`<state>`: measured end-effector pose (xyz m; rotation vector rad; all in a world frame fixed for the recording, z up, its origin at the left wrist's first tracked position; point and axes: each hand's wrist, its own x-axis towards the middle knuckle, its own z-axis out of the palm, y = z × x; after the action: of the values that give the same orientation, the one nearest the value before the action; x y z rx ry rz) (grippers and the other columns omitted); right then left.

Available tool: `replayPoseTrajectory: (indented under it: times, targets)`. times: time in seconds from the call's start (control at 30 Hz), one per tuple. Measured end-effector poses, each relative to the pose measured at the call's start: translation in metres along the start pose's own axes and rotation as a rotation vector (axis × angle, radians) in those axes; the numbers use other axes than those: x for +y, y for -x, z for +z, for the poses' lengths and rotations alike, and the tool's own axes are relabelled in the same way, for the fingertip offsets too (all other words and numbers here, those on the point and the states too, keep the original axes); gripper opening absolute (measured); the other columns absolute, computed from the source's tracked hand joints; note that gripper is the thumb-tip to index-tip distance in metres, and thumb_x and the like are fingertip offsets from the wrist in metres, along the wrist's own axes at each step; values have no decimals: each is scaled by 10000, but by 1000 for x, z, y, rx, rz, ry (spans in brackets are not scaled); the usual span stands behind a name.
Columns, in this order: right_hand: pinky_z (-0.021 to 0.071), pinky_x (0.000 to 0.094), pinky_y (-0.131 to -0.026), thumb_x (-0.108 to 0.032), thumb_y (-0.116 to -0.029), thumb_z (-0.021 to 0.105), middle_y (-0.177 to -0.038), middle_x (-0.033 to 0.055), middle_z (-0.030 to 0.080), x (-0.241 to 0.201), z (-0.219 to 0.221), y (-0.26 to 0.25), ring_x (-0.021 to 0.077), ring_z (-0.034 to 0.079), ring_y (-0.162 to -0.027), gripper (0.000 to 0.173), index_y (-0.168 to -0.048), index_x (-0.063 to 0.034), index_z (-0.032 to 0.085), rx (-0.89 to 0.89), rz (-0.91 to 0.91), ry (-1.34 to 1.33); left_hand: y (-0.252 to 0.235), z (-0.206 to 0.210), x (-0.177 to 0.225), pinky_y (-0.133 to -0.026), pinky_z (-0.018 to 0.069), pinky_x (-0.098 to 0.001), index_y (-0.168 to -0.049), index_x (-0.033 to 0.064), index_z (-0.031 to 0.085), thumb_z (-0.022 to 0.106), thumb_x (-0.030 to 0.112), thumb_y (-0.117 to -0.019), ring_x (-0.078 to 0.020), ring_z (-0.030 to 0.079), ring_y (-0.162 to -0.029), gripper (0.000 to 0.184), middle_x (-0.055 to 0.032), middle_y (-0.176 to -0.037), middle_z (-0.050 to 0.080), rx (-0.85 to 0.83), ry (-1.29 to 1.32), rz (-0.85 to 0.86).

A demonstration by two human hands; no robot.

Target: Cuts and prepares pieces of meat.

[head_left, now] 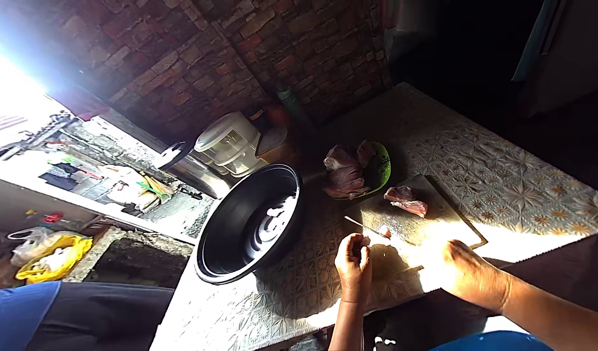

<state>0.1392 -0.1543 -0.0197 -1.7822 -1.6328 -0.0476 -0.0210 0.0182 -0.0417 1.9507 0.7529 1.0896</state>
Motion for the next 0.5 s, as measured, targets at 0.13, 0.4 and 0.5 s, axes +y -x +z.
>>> replayPoseTrajectory:
  times: [0.13, 0.4, 0.5]
  targets:
    - [597, 428, -636, -142, -890, 579, -883, 61, 748, 9, 0, 7, 221, 731, -768, 296, -1103, -155, 783, 140, -69, -98, -6, 2, 28, -623, 579, -239, -1040, -58, 655, 576, 0, -962, -116, 698, -712, 125, -99, -869, 727, -57, 399, -332]
    - [452, 173, -466, -134, -963, 612, -751, -27, 650, -4, -10, 4, 4, 510, -501, 449, -1410, -98, 630, -122, 388, -941, -11, 15, 63, -768, 619, -408, -1180, 31, 594, 138, 454, -1113, -290, 743, -892, 625, -182, -1012, 735, -220, 1157, -990]
    - [474, 202, -477, -152, -983, 593, -716, -12, 642, 4, -6, 4, 30, 524, -499, 393, -1363, -82, 661, -83, 446, -853, -15, 23, 65, -716, 603, -364, -1125, 24, 560, 150, 442, -1127, -232, 718, -810, 586, -136, -959, 706, -72, 1023, -943]
